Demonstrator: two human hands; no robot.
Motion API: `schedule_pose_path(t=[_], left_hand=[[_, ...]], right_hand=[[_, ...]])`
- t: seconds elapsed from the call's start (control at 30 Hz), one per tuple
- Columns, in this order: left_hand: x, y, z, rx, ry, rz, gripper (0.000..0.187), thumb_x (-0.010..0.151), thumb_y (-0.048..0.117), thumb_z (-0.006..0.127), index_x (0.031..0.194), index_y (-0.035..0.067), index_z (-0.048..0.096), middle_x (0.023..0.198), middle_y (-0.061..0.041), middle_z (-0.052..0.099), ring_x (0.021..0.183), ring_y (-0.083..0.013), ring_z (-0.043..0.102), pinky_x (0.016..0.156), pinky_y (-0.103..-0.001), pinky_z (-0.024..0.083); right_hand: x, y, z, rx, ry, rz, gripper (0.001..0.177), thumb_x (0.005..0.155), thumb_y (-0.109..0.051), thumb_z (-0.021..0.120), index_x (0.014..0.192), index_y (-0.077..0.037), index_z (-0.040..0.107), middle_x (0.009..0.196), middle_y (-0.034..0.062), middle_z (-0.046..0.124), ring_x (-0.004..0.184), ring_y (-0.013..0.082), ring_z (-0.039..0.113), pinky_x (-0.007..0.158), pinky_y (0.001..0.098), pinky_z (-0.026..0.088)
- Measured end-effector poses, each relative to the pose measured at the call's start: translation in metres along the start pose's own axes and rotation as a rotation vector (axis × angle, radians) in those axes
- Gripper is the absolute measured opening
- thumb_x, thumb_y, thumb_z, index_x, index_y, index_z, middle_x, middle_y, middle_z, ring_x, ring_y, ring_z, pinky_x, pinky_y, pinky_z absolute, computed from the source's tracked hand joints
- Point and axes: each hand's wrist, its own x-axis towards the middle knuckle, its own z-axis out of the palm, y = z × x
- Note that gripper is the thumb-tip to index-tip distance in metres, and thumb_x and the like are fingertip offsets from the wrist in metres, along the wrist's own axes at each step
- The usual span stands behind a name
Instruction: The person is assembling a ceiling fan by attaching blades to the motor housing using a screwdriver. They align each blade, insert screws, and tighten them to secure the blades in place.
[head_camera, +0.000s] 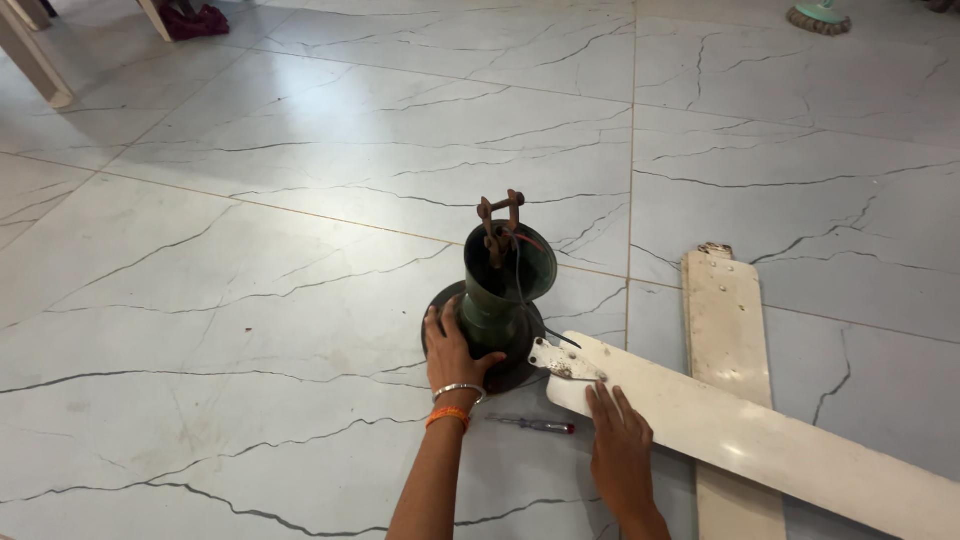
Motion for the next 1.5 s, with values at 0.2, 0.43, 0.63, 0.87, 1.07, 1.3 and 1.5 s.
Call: schedule_pose_path(t=[0.2, 0.43, 0.63, 0.87, 1.07, 1.3, 1.5], left_hand=[[-0.041, -0.008, 0.023, 0.195, 0.291, 0.38, 0.037, 0.08, 0.027, 0.081, 0.109, 0.012, 0.063, 0.116, -0.012, 0.059, 0.109, -0.0305, 0.058, 0.092, -0.044, 0.049], [-0.015, -0.002, 0.084, 0.516, 0.135, 0.886, 0.015, 0.087, 0.015, 0.065, 0.098, 0.007, 0.073, 0.102, -0.008, 0.069, 0.101, -0.0265, 0.06, 0.088, -0.038, 0.05], [0.0, -0.005, 0.124, 0.767, 0.07, 1.103, 0.025, 0.088, 0.018, 0.063, 0.102, 0.002, 0.075, 0.105, -0.009, 0.075, 0.114, -0.0278, 0.06, 0.097, -0.035, 0.049], [0.022, -0.01, 0.143, 0.809, -0.101, 1.022, 0.023, 0.095, 0.02, 0.06, 0.096, 0.002, 0.076, 0.101, -0.012, 0.076, 0.11, -0.0288, 0.06, 0.09, -0.036, 0.051], [0.025, -0.018, 0.149, 0.688, 0.019, 1.098, 0.019, 0.094, 0.02, 0.061, 0.095, 0.006, 0.075, 0.101, -0.009, 0.076, 0.106, -0.0262, 0.061, 0.095, -0.037, 0.052], [0.019, -0.015, 0.14, 0.639, 0.056, 1.113, 0.014, 0.093, 0.02, 0.063, 0.096, 0.009, 0.071, 0.101, -0.006, 0.073, 0.112, -0.0248, 0.06, 0.098, -0.036, 0.051], [0.013, -0.007, 0.128, 0.744, 0.063, 1.143, 0.019, 0.093, 0.025, 0.062, 0.104, 0.011, 0.07, 0.112, -0.007, 0.071, 0.117, -0.0254, 0.06, 0.102, -0.035, 0.05]], right_hand=[[-0.004, 0.008, 0.025, -0.054, 0.039, -0.013, 0.059, 0.091, -0.01, 0.056, 0.148, -0.02, 0.045, 0.157, -0.002, 0.043, 0.147, 0.0224, 0.035, 0.114, 0.0487, 0.027], [0.004, 0.014, 0.029, 0.035, -0.13, 0.038, 0.059, 0.092, -0.029, 0.059, 0.148, -0.022, 0.043, 0.159, 0.0026, 0.036, 0.15, 0.0276, 0.029, 0.113, 0.0576, 0.026], [0.008, -0.012, 0.024, -0.069, -0.327, 0.144, 0.085, 0.088, -0.036, 0.064, 0.161, -0.018, 0.022, 0.167, 0.006, 0.017, 0.155, 0.031, 0.012, 0.117, 0.0621, 0.018], [0.023, -0.033, 0.018, -0.24, -0.605, 0.266, 0.097, 0.092, -0.053, 0.063, 0.16, -0.016, 0.004, 0.17, 0.0112, 0.001, 0.157, 0.0356, 0.001, 0.121, 0.0651, 0.011], [0.019, -0.028, 0.037, -0.322, -0.562, 0.275, 0.104, 0.088, -0.057, 0.065, 0.161, -0.018, 0.002, 0.171, 0.0091, 0.001, 0.158, 0.034, 0.002, 0.122, 0.065, 0.011], [0.017, -0.018, 0.053, -0.472, -0.595, 0.246, 0.107, 0.087, -0.064, 0.062, 0.163, -0.018, 0.001, 0.173, 0.0087, 0.002, 0.159, 0.0343, 0.004, 0.121, 0.0641, 0.012], [0.021, -0.021, 0.057, -0.539, -0.659, 0.243, 0.109, 0.089, -0.069, 0.059, 0.164, -0.015, 0.001, 0.173, 0.0115, 0.001, 0.159, 0.0364, 0.003, 0.119, 0.0647, 0.011]])
